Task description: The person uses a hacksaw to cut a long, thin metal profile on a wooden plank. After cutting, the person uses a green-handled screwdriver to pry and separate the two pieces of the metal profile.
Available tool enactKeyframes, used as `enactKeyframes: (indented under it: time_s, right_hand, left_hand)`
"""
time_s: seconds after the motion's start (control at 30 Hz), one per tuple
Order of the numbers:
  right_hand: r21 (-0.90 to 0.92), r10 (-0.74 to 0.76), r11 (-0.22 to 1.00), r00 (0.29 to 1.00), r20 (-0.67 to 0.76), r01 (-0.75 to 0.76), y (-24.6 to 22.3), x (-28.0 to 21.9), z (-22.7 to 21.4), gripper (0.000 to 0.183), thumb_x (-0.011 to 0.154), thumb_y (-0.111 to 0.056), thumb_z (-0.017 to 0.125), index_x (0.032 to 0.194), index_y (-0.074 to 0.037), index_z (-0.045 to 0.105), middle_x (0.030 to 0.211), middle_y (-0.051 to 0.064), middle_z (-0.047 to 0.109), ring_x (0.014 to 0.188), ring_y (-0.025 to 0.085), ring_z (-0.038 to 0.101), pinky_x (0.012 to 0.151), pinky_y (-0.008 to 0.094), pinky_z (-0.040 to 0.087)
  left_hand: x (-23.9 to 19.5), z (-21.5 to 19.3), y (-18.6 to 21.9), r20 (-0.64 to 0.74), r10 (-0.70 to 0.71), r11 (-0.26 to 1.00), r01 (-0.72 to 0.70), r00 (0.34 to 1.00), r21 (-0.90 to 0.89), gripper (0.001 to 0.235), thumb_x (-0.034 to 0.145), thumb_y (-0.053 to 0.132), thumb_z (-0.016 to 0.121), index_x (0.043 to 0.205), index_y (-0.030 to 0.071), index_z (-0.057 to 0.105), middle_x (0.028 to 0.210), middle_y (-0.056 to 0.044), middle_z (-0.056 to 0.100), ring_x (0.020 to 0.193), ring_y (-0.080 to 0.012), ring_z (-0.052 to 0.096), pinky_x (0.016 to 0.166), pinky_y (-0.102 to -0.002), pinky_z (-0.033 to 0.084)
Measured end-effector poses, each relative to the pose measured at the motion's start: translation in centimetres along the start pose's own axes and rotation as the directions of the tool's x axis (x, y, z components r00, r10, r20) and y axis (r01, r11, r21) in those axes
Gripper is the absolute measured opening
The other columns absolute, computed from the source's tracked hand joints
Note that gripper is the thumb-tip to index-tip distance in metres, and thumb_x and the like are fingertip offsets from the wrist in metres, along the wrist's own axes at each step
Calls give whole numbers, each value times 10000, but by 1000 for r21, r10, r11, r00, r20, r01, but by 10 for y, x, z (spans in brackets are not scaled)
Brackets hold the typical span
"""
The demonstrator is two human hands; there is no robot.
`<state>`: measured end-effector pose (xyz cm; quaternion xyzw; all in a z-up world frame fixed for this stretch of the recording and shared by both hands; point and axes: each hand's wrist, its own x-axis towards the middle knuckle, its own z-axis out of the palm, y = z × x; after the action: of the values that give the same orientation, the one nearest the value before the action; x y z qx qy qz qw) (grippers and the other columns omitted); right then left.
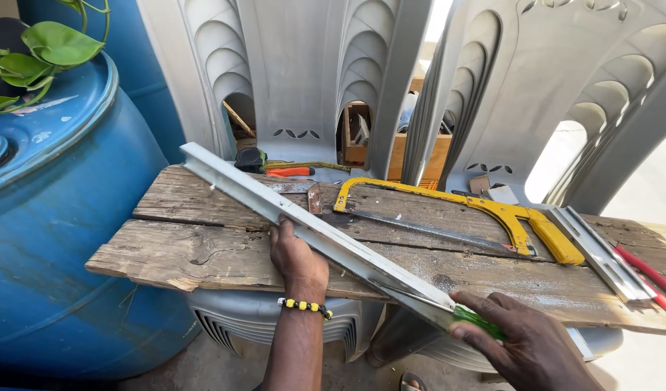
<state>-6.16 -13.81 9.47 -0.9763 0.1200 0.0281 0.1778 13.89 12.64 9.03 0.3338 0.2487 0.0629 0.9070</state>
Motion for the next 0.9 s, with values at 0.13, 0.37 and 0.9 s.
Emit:
enactKeyframes:
  time_s: [0.13, 0.37, 0.9]
  right_hand:
    - [-180, 87, 981, 991, 104, -67, -23, 17, -11, 720, 785, -808, 616, 1475, -625, 523, 1215, -160, 773, 1048, 136, 766, 798, 349, 623]
    - [-325, 76, 945, 994, 81, -46, -5, 62, -25, 583, 900, -741, 558, 1427, -495, 602, 1522, -157, 623, 1256, 131, 718, 716, 252, 688]
    - [-177, -17, 984, 995, 94, 33, 16, 58, -47, 855, 723, -861, 580, 1536, -611, 487, 1494, 23, 651, 630, 228, 809, 792, 386, 655]
  left_hand:
    - [-17, -1, 16, -68, -84, 988, 74, 994, -132, 452, 989, 261, 535, 1419, 132, 580, 1481, -60, 578, 1368, -241, 521, 1159, -431, 402]
    - [21, -37, 23, 210, -159, 966, 108, 965, 236, 788, 1010, 215, 609, 1699, 65, 257, 1316, -202, 587, 1136, -374, 623, 843, -507, 643]
    - [50, -9, 40, 729, 78, -436, -634, 681, 639, 678, 1079, 608, 405, 820, 99, 771, 921, -164, 772, 887, -379, 716, 933, -597, 492]
